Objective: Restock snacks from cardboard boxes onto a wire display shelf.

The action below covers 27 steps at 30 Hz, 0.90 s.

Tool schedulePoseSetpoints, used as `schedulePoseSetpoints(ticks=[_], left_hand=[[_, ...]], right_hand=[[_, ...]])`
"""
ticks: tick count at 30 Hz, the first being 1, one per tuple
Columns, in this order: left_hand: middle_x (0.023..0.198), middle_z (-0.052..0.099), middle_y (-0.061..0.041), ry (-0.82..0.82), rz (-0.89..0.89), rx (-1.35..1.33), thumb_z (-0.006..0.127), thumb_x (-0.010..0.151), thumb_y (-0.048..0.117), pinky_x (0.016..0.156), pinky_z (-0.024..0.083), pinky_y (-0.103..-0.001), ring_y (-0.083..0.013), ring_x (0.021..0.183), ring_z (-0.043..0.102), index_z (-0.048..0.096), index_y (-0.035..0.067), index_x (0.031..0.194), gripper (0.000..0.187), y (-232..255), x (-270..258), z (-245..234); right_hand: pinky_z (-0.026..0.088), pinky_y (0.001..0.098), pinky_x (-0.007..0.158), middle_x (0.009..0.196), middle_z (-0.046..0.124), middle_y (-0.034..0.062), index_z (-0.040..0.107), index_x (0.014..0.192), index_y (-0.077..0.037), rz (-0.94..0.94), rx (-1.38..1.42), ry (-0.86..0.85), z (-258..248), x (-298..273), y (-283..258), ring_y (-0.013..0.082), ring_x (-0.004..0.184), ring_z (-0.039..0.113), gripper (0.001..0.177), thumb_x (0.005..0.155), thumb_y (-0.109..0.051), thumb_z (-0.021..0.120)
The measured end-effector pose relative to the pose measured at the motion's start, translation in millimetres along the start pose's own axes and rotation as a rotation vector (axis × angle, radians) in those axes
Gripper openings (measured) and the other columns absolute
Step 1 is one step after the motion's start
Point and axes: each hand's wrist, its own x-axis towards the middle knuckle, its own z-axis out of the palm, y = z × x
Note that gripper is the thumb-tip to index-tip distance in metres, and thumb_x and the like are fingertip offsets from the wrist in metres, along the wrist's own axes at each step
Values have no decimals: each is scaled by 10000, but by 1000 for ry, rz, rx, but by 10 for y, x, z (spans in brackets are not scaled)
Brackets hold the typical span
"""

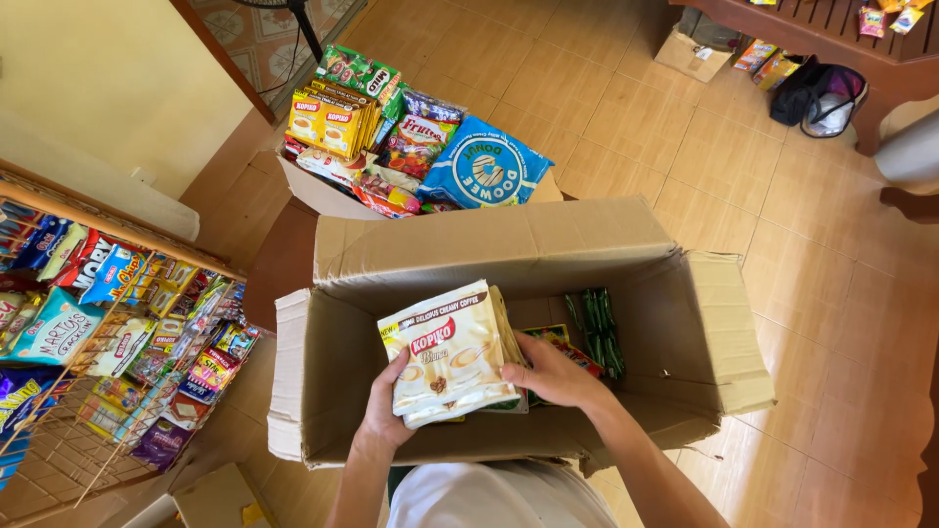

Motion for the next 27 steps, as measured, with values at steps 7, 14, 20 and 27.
schedulePoseSetpoints(ticks=[7,14,20,27], left_hand=[[1322,678,-169,7,114,63,602,948,400,986,542,-488,-322,1150,672,576,24,1385,577,-31,127,-118],[1331,672,-169,24,245,5,562,964,372,1013,519,-469,-319,1165,661,572,21,1386,549,131,-27,197],[1359,656,-166,-85,328,-89,540,981,388,1043,490,-480,-328,1200,641,561,18,1397,557,328,-290,368],[1362,653,-168,-63,317,-72,549,967,374,1049,488,-478,-327,1205,642,555,20,1402,561,258,-253,310]], right_hand=[[474,314,1011,1353,630,104,400,1482,-21,-164,146,0,-9,212,475,161,1212,572,906,888,-680,585],[423,322,1100,1324,687,85,584,1388,-11,-89,249,237,-69,318,992,169,1241,583,635,1070,-519,376],[452,340,998,1273,679,94,593,1330,5,-160,-54,30,-122,135,486,179,1156,593,569,838,-214,776],[556,321,772,963,775,79,744,1168,-1,226,242,277,-101,463,1343,123,820,672,287,987,-203,648]])
